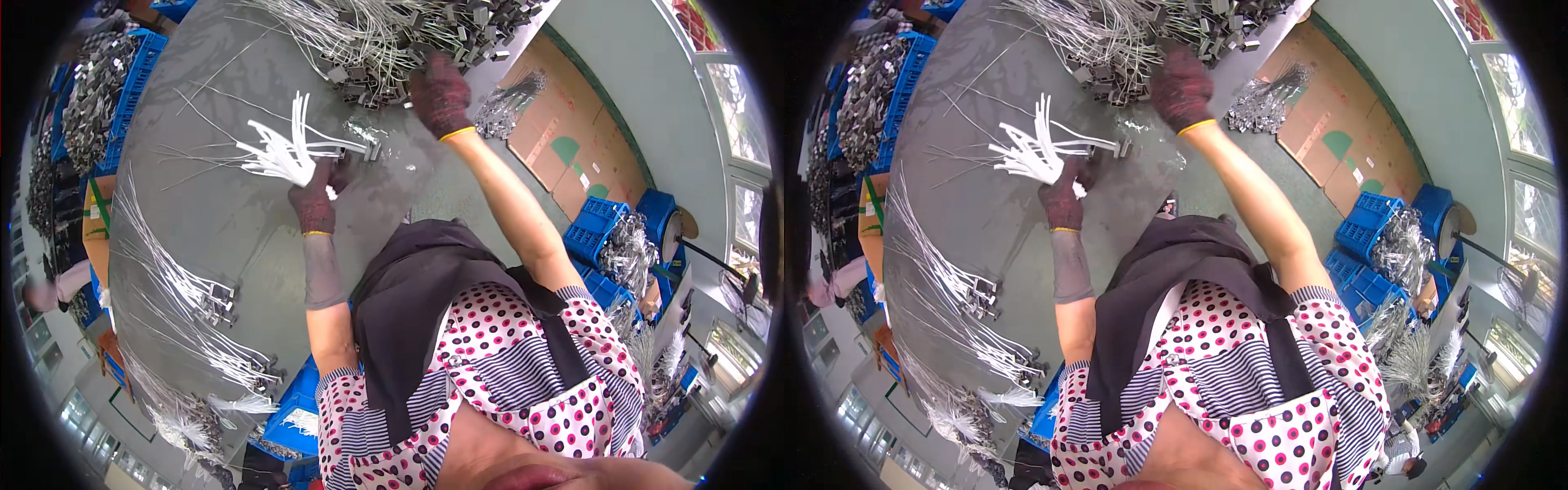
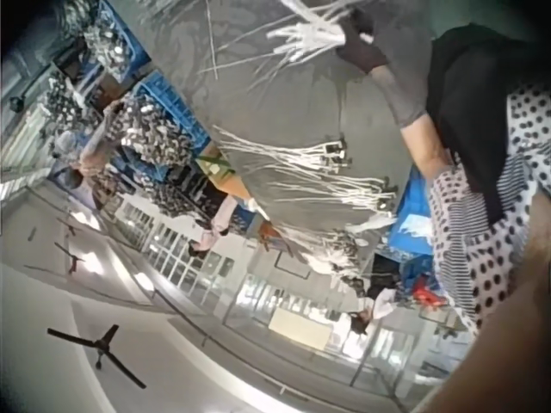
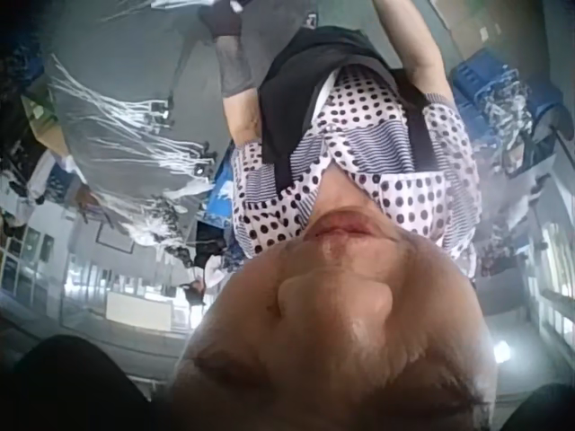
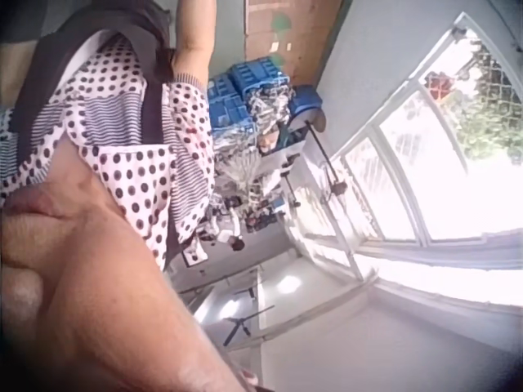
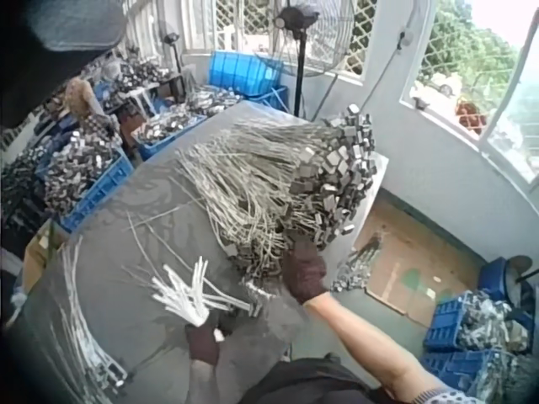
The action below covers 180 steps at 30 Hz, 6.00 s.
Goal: The recorder is picking up bunches of white wires from a blue bin, straightening them, and organizing them on a workbench.
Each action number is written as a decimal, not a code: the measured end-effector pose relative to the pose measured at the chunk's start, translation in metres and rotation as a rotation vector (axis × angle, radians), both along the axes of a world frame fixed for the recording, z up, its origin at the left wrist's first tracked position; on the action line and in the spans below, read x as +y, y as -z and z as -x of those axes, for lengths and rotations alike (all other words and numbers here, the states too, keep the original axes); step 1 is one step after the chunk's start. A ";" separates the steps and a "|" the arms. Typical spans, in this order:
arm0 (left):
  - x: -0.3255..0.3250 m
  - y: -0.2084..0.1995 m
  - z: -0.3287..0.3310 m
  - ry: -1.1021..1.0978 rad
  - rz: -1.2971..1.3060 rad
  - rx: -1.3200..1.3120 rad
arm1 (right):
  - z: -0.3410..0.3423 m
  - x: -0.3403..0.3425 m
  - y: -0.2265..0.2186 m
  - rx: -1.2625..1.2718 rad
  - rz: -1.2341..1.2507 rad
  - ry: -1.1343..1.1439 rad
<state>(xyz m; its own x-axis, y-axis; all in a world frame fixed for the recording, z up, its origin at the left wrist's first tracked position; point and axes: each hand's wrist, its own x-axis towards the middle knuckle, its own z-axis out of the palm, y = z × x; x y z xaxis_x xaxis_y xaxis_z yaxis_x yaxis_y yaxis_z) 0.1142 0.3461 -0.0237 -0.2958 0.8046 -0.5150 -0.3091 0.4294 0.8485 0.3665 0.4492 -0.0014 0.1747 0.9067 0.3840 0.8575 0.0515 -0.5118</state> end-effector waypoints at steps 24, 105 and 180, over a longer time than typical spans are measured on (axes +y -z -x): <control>-0.019 -0.001 -0.148 0.241 -0.033 -0.597 | -0.119 -0.115 -0.018 0.492 0.236 -0.259; -0.017 -0.006 -0.150 0.064 -0.091 -0.201 | -0.116 -0.157 0.013 0.794 0.383 -0.108; -0.034 0.015 -0.169 0.189 0.007 -0.126 | -0.145 -0.159 0.052 1.027 0.710 0.025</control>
<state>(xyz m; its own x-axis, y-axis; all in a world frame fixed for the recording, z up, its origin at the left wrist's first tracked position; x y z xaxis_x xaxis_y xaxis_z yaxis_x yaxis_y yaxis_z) 0.2828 0.3117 -0.0384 -0.0733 0.8357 -0.5442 -0.3263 0.4955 0.8049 0.5112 0.2905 -0.0536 0.1240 0.8498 -0.5124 0.0418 -0.5204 -0.8529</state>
